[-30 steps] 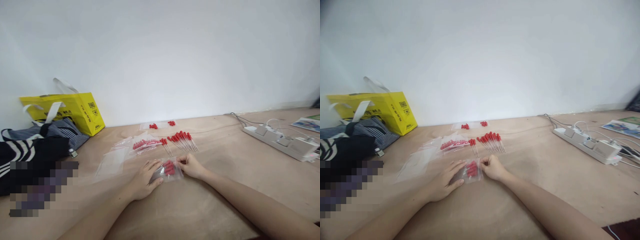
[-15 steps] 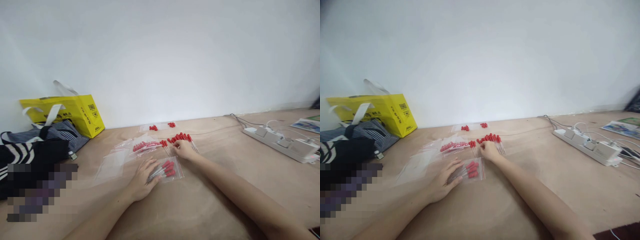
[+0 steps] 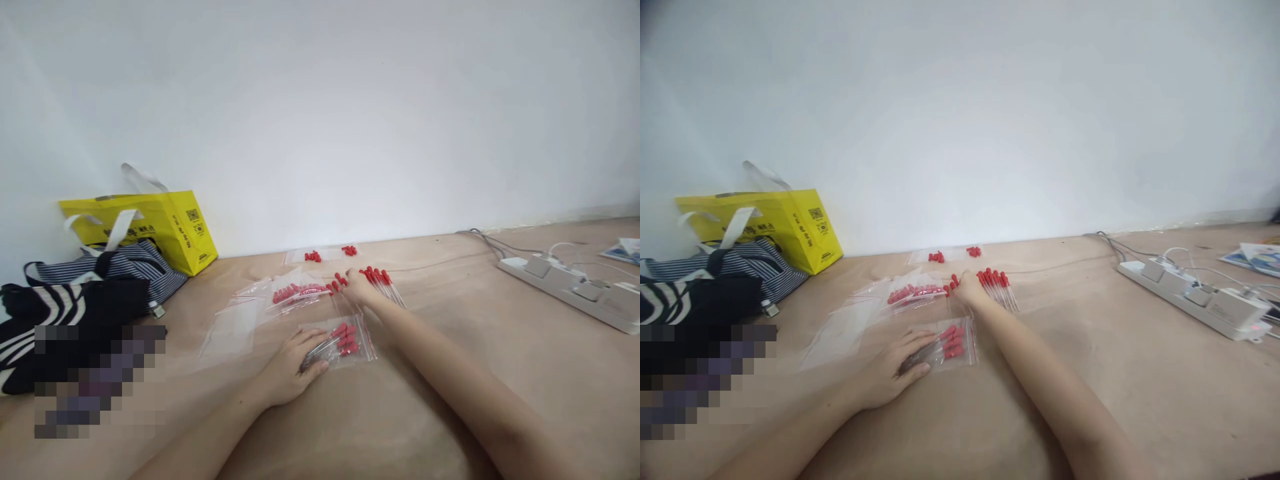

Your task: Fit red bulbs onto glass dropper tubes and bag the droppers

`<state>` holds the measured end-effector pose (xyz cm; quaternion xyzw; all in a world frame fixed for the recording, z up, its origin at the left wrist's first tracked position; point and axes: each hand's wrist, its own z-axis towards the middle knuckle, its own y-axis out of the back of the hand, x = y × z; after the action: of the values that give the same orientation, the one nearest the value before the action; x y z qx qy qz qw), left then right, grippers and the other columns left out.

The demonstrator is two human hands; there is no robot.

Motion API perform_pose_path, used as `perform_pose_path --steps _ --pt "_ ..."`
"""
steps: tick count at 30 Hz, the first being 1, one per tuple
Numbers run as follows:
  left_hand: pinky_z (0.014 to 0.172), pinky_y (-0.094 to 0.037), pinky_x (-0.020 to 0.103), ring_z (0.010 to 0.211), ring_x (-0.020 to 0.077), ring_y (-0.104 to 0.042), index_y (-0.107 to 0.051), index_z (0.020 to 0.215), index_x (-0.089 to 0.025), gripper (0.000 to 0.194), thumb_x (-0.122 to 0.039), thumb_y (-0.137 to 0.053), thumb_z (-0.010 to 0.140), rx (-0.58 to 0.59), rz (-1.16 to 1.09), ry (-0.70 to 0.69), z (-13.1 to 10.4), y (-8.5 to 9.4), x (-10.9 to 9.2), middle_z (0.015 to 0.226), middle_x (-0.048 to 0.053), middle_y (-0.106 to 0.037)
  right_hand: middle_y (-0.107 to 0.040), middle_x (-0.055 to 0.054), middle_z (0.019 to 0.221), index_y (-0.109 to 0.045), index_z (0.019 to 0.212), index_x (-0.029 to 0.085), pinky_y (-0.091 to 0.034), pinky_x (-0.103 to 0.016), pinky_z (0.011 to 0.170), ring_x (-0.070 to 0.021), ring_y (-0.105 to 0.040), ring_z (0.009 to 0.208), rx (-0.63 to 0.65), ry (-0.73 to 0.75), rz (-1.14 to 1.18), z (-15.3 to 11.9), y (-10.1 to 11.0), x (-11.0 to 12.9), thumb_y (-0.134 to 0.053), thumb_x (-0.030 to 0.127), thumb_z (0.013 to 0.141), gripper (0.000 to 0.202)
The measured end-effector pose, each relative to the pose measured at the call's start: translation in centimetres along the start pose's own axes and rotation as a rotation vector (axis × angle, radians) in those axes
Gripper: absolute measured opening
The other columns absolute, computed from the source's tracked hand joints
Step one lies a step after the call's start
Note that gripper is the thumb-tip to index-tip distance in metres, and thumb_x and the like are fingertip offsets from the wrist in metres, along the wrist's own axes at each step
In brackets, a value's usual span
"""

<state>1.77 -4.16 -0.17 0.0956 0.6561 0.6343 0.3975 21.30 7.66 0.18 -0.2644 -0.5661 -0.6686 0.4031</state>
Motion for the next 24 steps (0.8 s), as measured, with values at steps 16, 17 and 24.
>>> perform_pose_path --steps 16,17,24 --pt "0.103 -0.026 0.045 0.126 0.0242 -0.028 -0.035 0.129 -0.022 0.049 -0.039 -0.042 0.083 0.012 0.033 0.123 0.2 0.0 -0.5 0.136 0.006 -0.035 -0.050 0.005 0.069 -0.024 0.105 0.022 -0.049 -0.029 0.055 -0.0112 -0.055 0.054 -0.158 -0.114 0.730 -10.7 2.7 -3.7 -0.055 0.053 0.067 0.058" --pt "0.103 -0.026 0.045 0.126 0.0239 -0.029 -0.035 0.128 -0.022 0.048 -0.039 -0.042 0.083 0.010 0.032 0.115 0.2 -0.1 -0.5 0.136 0.006 -0.036 -0.050 0.004 0.069 -0.024 0.103 0.023 -0.049 -0.030 0.056 -0.0112 -0.055 0.055 -0.151 -0.117 0.750 -10.7 2.4 -3.6 -0.056 0.054 0.066 0.058" --pt "0.103 -0.025 0.045 0.125 0.0239 -0.030 -0.035 0.129 -0.024 0.048 -0.039 -0.042 0.084 -0.003 0.026 0.090 0.2 -0.3 -0.1 0.136 0.005 -0.036 -0.050 0.004 0.069 -0.039 0.094 0.021 -0.050 -0.030 0.061 -0.0105 -0.056 0.057 -0.072 -0.128 0.779 -11.1 1.7 -3.3 -0.058 0.055 0.064 0.049"
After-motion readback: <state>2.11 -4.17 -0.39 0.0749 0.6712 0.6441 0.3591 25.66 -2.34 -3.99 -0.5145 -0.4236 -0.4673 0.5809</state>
